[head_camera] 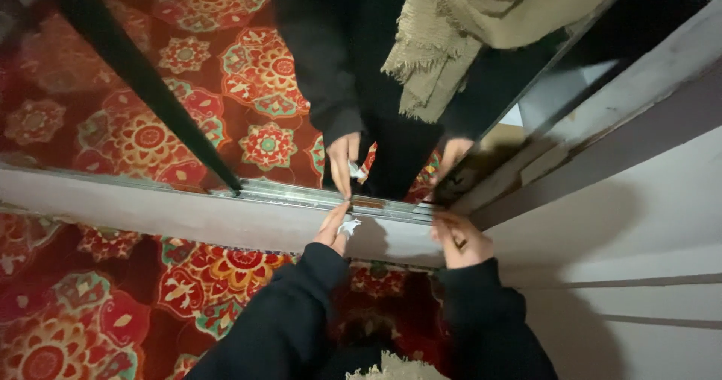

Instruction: Cutting a cleaning sheet with scissors and wiping the inside of a drawer.

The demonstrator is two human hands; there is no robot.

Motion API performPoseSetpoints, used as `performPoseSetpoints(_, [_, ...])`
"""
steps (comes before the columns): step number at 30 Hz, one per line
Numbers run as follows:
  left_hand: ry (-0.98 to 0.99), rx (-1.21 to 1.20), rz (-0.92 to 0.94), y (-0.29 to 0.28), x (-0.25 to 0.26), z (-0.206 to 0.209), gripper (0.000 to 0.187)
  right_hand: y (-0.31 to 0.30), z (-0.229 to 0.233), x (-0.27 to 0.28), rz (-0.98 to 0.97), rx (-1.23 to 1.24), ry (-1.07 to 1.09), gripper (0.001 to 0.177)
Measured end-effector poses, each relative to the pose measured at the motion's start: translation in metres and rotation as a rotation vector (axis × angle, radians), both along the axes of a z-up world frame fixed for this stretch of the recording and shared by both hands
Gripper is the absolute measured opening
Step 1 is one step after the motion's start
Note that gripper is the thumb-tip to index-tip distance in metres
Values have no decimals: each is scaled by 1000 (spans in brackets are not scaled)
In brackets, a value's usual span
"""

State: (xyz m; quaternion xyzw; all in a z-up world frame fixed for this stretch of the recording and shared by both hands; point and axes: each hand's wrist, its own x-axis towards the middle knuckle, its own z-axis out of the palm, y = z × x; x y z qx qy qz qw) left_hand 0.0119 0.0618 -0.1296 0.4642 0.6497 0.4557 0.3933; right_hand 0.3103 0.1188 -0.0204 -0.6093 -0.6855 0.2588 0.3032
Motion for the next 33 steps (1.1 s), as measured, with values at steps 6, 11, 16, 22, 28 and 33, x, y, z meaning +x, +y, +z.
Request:
performPoseSetpoints(6, [-142,121,-149,6,-23,-42,60,-56,32,-41,118,-110,124,23])
performPoseSetpoints(11, [-173,-24,-161,13,-38,-29,57,-66,11,-48,244,-127,89,24])
performPoseSetpoints(16, [-165,77,-247,18,-28,-27,57,-72,1,-46,329,-126,118,25])
performPoseSetpoints(22, [-158,-24,-318,28,-17,-25,63,-76,5,-40,316,-106,150,24])
performPoseSetpoints(28, [-140,32,-219,27,1,-45,54,-74,10,-30,241,-76,160,22])
performPoseSetpoints(33, [-819,138,-186,4,40,43,21,-79,73,-28,-47,-247,274,27])
